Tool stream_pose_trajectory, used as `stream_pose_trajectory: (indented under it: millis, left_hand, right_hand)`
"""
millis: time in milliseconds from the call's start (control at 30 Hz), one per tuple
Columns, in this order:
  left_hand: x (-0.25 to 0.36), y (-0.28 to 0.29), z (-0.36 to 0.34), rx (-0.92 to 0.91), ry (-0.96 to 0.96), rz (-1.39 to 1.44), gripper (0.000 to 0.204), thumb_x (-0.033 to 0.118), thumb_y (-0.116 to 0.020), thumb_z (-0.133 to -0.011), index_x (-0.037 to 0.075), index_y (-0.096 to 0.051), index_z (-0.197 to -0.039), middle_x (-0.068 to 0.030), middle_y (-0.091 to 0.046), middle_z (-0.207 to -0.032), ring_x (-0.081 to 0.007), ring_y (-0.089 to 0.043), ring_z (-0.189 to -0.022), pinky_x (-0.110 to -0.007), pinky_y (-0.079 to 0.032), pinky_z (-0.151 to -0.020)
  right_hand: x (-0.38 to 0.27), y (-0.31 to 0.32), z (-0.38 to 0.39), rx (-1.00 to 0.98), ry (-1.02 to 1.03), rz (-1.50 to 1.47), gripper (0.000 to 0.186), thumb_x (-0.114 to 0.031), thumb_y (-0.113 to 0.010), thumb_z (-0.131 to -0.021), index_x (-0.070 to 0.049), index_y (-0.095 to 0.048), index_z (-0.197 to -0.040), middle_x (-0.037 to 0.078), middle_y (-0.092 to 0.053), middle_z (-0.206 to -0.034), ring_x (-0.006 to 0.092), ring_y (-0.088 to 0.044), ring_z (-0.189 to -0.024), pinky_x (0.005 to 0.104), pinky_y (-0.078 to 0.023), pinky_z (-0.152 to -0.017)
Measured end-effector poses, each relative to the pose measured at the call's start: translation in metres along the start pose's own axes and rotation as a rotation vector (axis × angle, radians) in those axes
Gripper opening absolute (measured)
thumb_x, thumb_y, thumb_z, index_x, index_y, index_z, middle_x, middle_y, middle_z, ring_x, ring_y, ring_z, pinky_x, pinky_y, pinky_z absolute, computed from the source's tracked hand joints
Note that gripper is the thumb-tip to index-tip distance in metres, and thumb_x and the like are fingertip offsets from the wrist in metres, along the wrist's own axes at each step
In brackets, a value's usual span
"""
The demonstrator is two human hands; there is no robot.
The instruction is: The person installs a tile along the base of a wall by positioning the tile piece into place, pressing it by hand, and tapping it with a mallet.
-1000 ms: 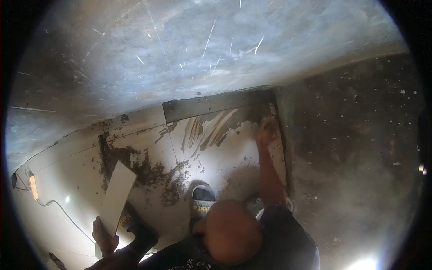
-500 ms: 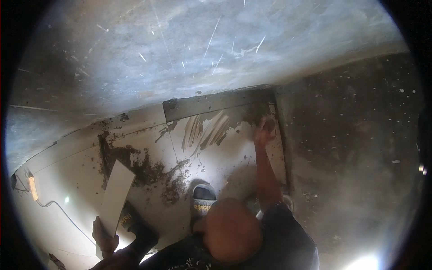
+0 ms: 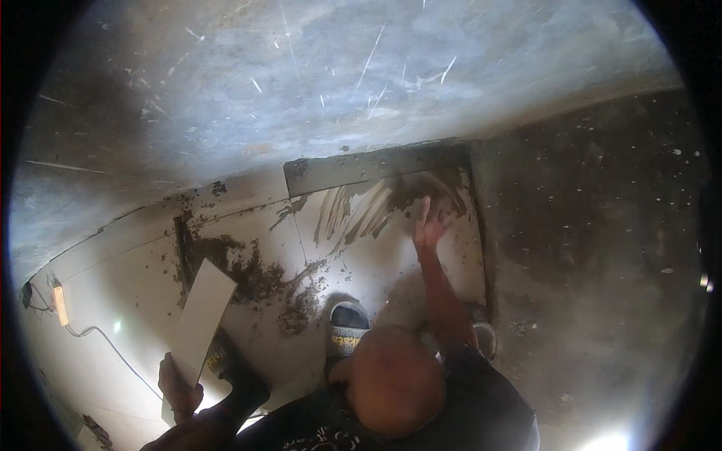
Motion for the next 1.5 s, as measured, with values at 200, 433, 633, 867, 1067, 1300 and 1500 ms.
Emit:
stream_pose_trajectory:
  millis: [200, 433, 633, 867, 1067, 1300, 1500]
  left_hand:
    - [0.000, 0.001, -0.001, 0.002, -0.008, 0.033, 0.076, 0.000, -0.063, -0.055, 0.000, -0.048, -0.129, -0.0220, -0.058, -0.103, -0.0497, -0.055, -0.098, -0.057, -0.047, -0.083]
    - [0.010, 0.007, -0.003, 0.068, -0.069, 0.009, 0.076, 0.002, -0.064, -0.054, 0.000, -0.049, -0.129, -0.0231, -0.059, -0.104, -0.0497, -0.056, -0.096, -0.057, -0.047, -0.081]
    - [0.000, 0.004, 0.002, 0.082, -0.095, 0.032, 0.079, 0.003, -0.066, -0.054, -0.001, -0.049, -0.131, -0.0227, -0.059, -0.103, -0.0489, -0.057, -0.096, -0.056, -0.048, -0.080]
    - [0.009, 0.009, 0.000, 0.106, -0.077, 0.037, 0.078, 0.003, -0.066, -0.051, -0.002, -0.051, -0.128, -0.0231, -0.060, -0.100, -0.0482, -0.059, -0.093, -0.054, -0.050, -0.078]
    - [0.012, 0.011, -0.001, 0.104, -0.088, 0.005, 0.075, 0.002, -0.067, -0.051, 0.000, -0.052, -0.124, -0.0226, -0.060, -0.100, -0.0475, -0.059, -0.093, -0.053, -0.050, -0.077]
    - [0.008, 0.009, 0.003, 0.055, -0.033, 0.000, 0.076, 0.002, -0.067, -0.051, -0.002, -0.052, -0.125, -0.0224, -0.060, -0.099, -0.0477, -0.059, -0.092, -0.053, -0.050, -0.077]
    - [0.012, 0.015, 0.002, 0.117, -0.043, -0.010, 0.073, 0.003, -0.068, -0.050, -0.001, -0.053, -0.121, -0.0217, -0.060, -0.095, -0.0475, -0.059, -0.090, -0.053, -0.049, -0.075]
  right_hand:
    - [-0.028, -0.083, 0.019, -0.076, 0.056, 0.212, 0.082, -0.060, -0.037, -0.106, -0.002, -0.025, -0.161, 0.030, -0.027, -0.164, 0.0450, -0.021, -0.154, 0.0675, -0.010, -0.121]
    - [-0.109, -0.062, 0.014, -0.175, 0.136, -0.340, 0.079, -0.061, -0.031, -0.107, 0.000, -0.036, -0.157, 0.027, -0.028, -0.164, 0.0388, -0.022, -0.155, 0.0560, -0.006, -0.126]
    - [0.000, -0.029, -0.012, -0.071, -0.150, 0.137, 0.082, -0.063, -0.025, -0.107, -0.001, -0.026, -0.161, 0.022, -0.022, -0.168, 0.0381, -0.016, -0.157, 0.0545, -0.001, -0.126]
    - [-0.113, -0.091, 0.016, -0.307, 0.349, -0.289, 0.073, -0.056, -0.028, -0.109, -0.006, -0.027, -0.162, 0.019, -0.026, -0.168, 0.0334, -0.016, -0.158, 0.0524, 0.005, -0.126]
    - [-0.052, -0.009, 0.017, -0.118, 0.040, 0.037, 0.074, -0.055, -0.029, -0.110, -0.002, -0.027, -0.161, 0.021, -0.027, -0.167, 0.0329, -0.016, -0.158, 0.0577, 0.004, -0.125]
    - [-0.069, -0.086, 0.055, -0.011, 0.258, 0.279, 0.076, -0.059, -0.030, -0.108, -0.003, -0.030, -0.160, 0.020, -0.026, -0.167, 0.0371, -0.016, -0.157, 0.0611, -0.001, -0.124]
    - [-0.152, -0.078, 0.067, -0.402, 0.310, -0.218, 0.083, -0.063, -0.031, -0.106, -0.003, -0.022, -0.162, 0.020, -0.021, -0.169, 0.0355, -0.012, -0.158, 0.0619, 0.003, -0.124]
Point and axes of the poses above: each hand's wrist, its own z-axis away from the middle knuckle, its own y-axis out of the back of the hand, x = y × z, the point moved 6 cm from there along -z, towards the middle knuckle
